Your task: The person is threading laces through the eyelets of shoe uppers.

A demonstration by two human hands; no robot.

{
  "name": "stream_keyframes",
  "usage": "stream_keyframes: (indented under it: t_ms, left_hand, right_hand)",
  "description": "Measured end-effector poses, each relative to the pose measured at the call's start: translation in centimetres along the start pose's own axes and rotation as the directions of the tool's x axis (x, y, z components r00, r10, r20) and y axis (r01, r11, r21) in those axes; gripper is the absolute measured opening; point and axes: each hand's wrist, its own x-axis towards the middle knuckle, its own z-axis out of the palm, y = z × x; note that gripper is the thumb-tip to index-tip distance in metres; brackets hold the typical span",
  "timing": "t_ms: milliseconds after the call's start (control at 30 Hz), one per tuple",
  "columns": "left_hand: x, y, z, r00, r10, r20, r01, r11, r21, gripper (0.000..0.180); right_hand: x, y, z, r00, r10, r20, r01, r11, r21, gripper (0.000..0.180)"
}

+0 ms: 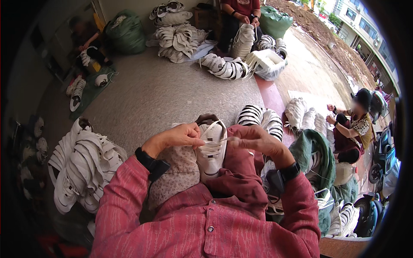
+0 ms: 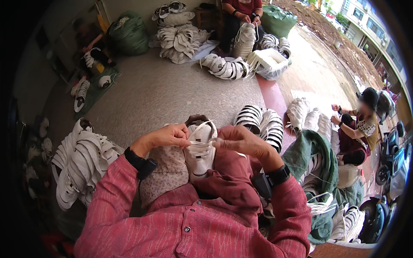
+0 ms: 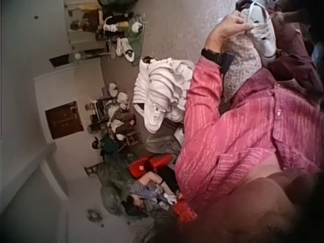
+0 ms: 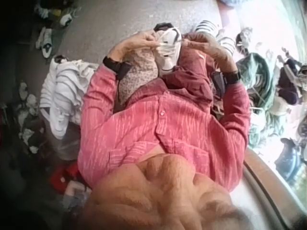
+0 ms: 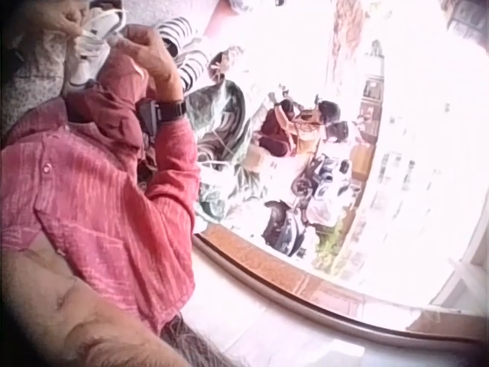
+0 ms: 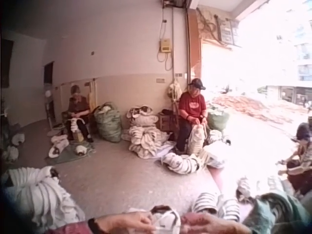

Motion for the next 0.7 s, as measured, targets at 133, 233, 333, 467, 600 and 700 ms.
stream_keyframes:
  t_ms: [133,233,333,467,600,700]
  left_hand:
    - [0.1,-0.1,0.1,0.999,-0.033,-0.012,0.033,0.998,-0.045,0.026]
    - [0.0,-0.2,0.2,1.000,0.007,-0.019,-0.006,0.999,0.040,0.024]
    - [-0.1,-0.4,0.1,1.000,0.012,-0.013,-0.012,1.000,-0.023,0.024]
    - [-0.2,-0.3,0.0,1.000,-0.007,-0.020,0.007,1.000,0.016,0.023]
    - [-2.1,0.8,-0.1,0.994,0.108,-0.021,-0.107,0.993,0.045,0.022]
    - [-5.6,2.0,-0.9,0.962,0.255,-0.101,-0.261,0.964,-0.043,0.021]
  right_hand:
    - [1.6,-2.5,-0.9,0.974,-0.192,-0.118,0.211,0.961,0.176,0.026]
    - [1.9,-2.6,-1.3,0.954,-0.242,-0.175,0.286,0.906,0.311,0.025]
    - [1.2,-1.3,-1.7,0.953,-0.199,-0.230,0.269,0.906,0.327,0.025]
    - [0.2,0.8,-3.8,0.940,-0.142,-0.311,0.251,0.904,0.346,0.026]
    - [0.5,2.7,-4.8,0.376,-0.617,-0.692,-0.282,0.635,-0.719,0.032]
    - [0.5,4.2,-2.2,0.748,-0.446,-0.492,0.068,0.788,-0.612,0.018]
